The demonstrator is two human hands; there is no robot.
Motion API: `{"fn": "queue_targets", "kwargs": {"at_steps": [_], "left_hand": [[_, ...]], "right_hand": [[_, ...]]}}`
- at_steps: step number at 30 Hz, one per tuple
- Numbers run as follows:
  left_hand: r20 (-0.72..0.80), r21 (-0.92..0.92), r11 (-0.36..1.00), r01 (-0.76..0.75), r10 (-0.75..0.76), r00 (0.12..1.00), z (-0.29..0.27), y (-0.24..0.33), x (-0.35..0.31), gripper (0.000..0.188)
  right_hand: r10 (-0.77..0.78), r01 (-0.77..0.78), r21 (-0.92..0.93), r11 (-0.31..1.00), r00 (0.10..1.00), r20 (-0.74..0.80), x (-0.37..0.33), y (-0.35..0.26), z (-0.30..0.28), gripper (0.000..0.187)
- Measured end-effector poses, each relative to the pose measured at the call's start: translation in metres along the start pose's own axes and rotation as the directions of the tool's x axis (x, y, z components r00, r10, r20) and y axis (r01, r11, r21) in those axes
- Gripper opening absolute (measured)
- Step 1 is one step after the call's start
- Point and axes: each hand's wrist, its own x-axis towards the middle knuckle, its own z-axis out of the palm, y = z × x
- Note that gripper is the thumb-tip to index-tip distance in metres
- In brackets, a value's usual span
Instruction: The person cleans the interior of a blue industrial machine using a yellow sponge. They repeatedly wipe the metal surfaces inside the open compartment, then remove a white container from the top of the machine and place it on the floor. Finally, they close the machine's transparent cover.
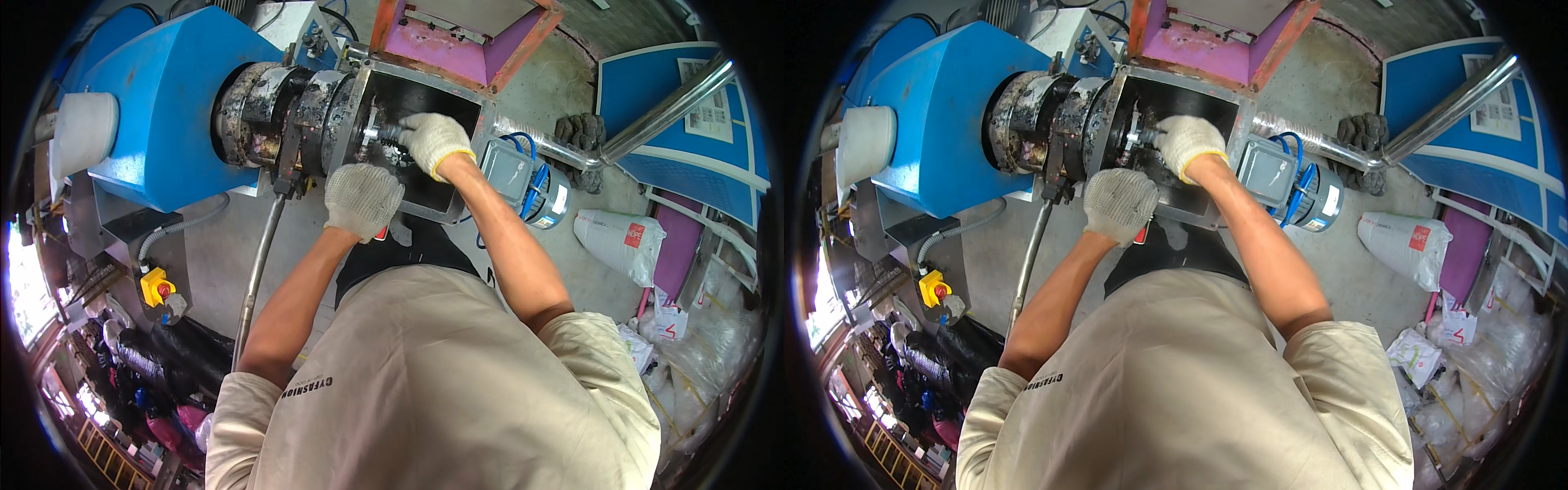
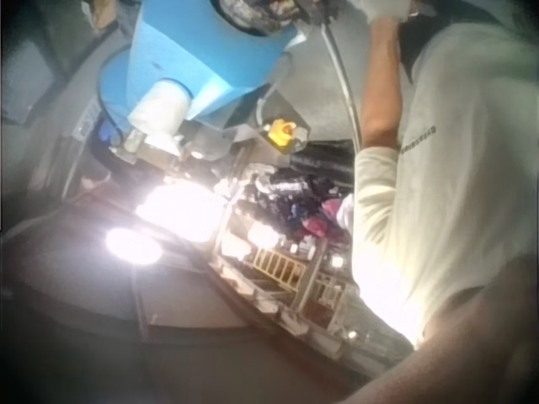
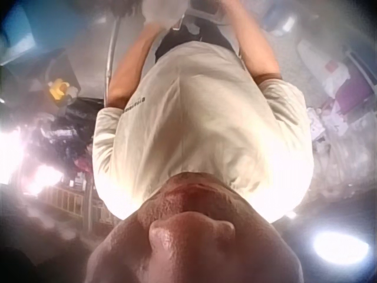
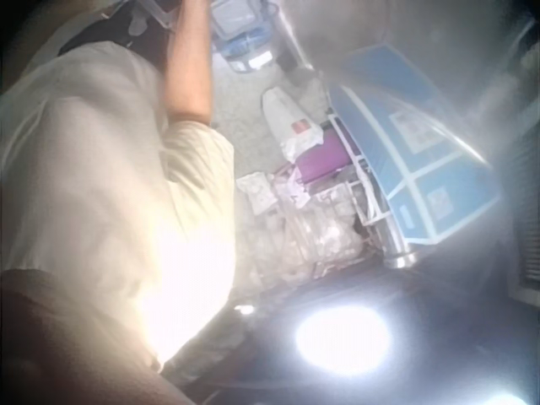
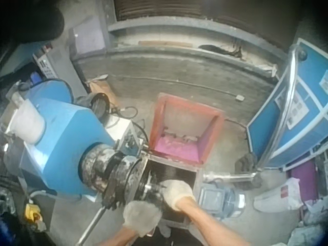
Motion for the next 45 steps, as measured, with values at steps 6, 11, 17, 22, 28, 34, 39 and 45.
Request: {"fn": "queue_targets", "kwargs": {"at_steps": [6,11,17,22,28,34,39,45], "left_hand": [[-0.19,-0.108,0.994,-0.013,-0.008,0.982,-0.006,0.007,-0.01,0.019],[-0.175,-0.121,0.993,0.002,-0.024,0.984,-0.009,0.008,-0.011,0.019],[-0.315,-0.146,0.988,-0.055,0.006,0.949,0.005,0.003,-0.013,0.021],[-0.363,-0.151,0.986,-0.077,0.017,0.931,0.009,0.003,-0.013,0.021],[-0.174,-0.107,0.993,0.043,-0.061,0.983,0.006,0.007,-0.015,0.023],[0.386,-0.017,0.972,0.236,-0.211,0.898,-0.031,0.02,0.008,0.029],[0.387,-0.061,0.976,0.207,-0.168,0.906,0.001,0.02,0.073,0.045],[0.67,0.153,0.973,0.172,-0.23,0.706,0.037,0.034,0.136,0.081]], "right_hand": [[0.012,-0.002,-0.128,0.992,0.997,0.076,0.005,-0.005,0.032,0.034],[-0.084,0.094,-0.102,0.99,0.991,0.101,0.019,-0.004,0.052,0.033],[-0.004,0.007,-0.04,0.999,0.997,0.077,0.025,0.008,0.055,0.032],[-0.182,0.188,-0.16,0.969,0.982,0.051,0.037,-0.013,0.036,0.03],[-0.138,0.158,-0.224,0.962,0.985,0.101,0.023,-0.015,0.045,0.029],[-0.098,0.112,0.161,0.981,0.991,-0.089,0.02,0.017,0.007,0.033],[-0.026,0.09,0.388,0.917,0.985,-0.168,-0.019,0.034,-0.037,0.035],[-0.13,0.208,0.279,0.938,0.952,-0.276,-0.038,0.053,-0.051,0.033]]}}
